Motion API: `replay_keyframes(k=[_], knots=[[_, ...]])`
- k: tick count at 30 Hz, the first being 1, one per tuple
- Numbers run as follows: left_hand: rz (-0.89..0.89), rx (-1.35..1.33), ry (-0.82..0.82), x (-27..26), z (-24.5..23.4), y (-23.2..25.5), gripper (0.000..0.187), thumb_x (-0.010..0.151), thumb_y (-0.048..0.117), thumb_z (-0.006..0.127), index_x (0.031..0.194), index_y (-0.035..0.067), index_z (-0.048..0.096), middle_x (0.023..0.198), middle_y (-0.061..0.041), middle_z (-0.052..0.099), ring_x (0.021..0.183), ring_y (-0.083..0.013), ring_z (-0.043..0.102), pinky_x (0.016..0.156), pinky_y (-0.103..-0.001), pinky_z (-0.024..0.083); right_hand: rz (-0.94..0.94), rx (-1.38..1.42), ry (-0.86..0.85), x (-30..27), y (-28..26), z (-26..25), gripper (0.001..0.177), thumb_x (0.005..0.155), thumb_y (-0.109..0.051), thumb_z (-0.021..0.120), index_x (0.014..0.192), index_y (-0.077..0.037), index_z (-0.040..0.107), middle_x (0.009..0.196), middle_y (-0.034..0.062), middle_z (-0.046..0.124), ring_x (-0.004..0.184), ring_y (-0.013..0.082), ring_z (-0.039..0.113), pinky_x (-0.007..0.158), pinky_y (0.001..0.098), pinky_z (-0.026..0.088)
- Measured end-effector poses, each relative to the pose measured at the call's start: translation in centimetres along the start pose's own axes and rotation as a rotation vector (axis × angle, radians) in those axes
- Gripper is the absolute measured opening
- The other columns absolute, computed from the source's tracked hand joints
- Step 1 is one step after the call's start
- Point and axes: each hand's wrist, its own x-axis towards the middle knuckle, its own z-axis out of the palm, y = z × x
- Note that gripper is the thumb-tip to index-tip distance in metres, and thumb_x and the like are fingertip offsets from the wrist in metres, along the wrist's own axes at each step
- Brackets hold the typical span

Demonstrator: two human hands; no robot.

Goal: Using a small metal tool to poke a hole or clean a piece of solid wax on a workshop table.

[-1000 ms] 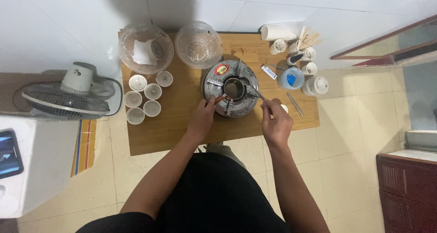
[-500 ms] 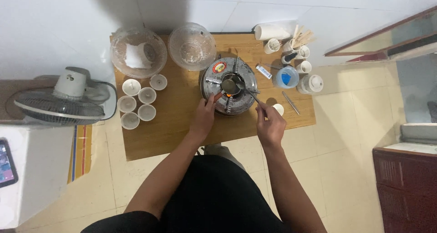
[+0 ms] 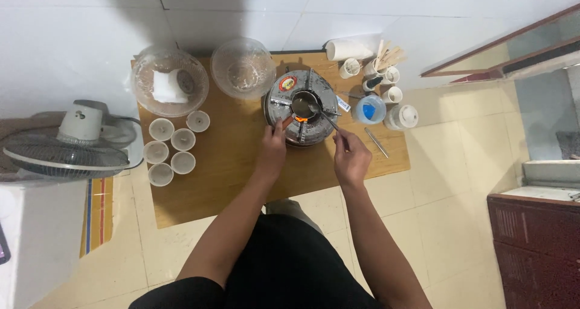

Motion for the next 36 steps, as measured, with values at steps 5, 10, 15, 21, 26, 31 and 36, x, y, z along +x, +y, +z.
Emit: replay_keyframes(k=[5, 10, 15, 21, 26, 31, 36], knots=[[-0.05, -0.022, -0.025, 1.7, 0.4, 0.8, 0.031, 0.104, 0.02, 0.056, 0.133, 0.009, 0.062, 0.097, -0.008, 0.058, 0.072, -0.0214, 0.073, 0.055, -0.03, 0.061, 0.01, 0.002, -0.002, 1.9, 1.5, 0.6, 0.011, 0.099, -0.006, 0.07, 0.107, -0.004, 0.078, 0.089, 0.0143, 0.078, 0.083, 0.0266, 0.077, 0.072, 0.0368, 0.065], [-0.084, -0.077, -0.069, 3.7, 0.4, 1.5, 0.031, 0.107, 0.014, 0.053, 0.136, 0.003, 0.056, 0.102, -0.017, 0.061, 0.076, -0.0276, 0.074, 0.056, -0.036, 0.062, -0.049, 0.017, 0.011, 3.9, 2.1, 1.2, 0.009, 0.099, -0.005, 0.07, 0.104, -0.004, 0.077, 0.086, 0.0152, 0.077, 0.081, 0.0281, 0.077, 0.069, 0.0388, 0.064], [-0.089, 0.073, -0.068, 4.6, 2.8, 0.9, 0.034, 0.108, 0.024, 0.053, 0.139, 0.009, 0.057, 0.104, -0.012, 0.061, 0.072, -0.0203, 0.074, 0.054, -0.026, 0.062, -0.042, 0.001, -0.05, 5.6, 0.2, 0.9, 0.013, 0.098, -0.001, 0.07, 0.108, 0.001, 0.077, 0.093, 0.0214, 0.077, 0.084, 0.0339, 0.077, 0.074, 0.0428, 0.065], [-0.087, -0.033, -0.054, 6.2, 3.1, 0.7, 0.035, 0.106, 0.021, 0.054, 0.138, 0.007, 0.057, 0.099, -0.012, 0.059, 0.072, -0.0256, 0.073, 0.051, -0.033, 0.06, -0.236, -0.064, 0.077, 6.5, 3.6, 3.1, 0.011, 0.092, -0.004, 0.077, 0.102, -0.008, 0.08, 0.082, 0.0124, 0.078, 0.073, 0.0266, 0.077, 0.063, 0.0379, 0.063], [-0.054, 0.032, -0.081, 7.1, 2.5, 0.7, 0.035, 0.106, 0.023, 0.051, 0.139, 0.012, 0.058, 0.101, -0.009, 0.059, 0.075, -0.0212, 0.073, 0.054, -0.029, 0.06, -0.281, -0.07, 0.137, 6.6, 4.5, 3.6, 0.007, 0.093, -0.004, 0.079, 0.098, -0.008, 0.08, 0.083, 0.013, 0.078, 0.07, 0.0273, 0.076, 0.062, 0.0354, 0.062], [-0.048, -0.013, -0.149, 7.3, 0.1, 0.9, 0.033, 0.11, 0.023, 0.048, 0.137, 0.009, 0.062, 0.096, -0.011, 0.063, 0.068, -0.0233, 0.072, 0.049, -0.031, 0.058, -0.337, -0.09, 0.181, 6.2, 5.1, 3.9, 0.009, 0.092, -0.006, 0.08, 0.101, -0.008, 0.081, 0.084, 0.0117, 0.079, 0.069, 0.0244, 0.076, 0.063, 0.0321, 0.062], [0.009, 0.073, -0.167, 7.1, 2.2, -0.3, 0.034, 0.11, 0.027, 0.048, 0.136, 0.013, 0.063, 0.096, -0.011, 0.063, 0.065, -0.0214, 0.071, 0.046, -0.029, 0.056, -0.335, -0.199, 0.185, 5.5, 5.7, 4.2, 0.007, 0.093, -0.009, 0.08, 0.101, -0.009, 0.081, 0.084, 0.009, 0.079, 0.069, 0.0214, 0.076, 0.065, 0.0302, 0.062]])
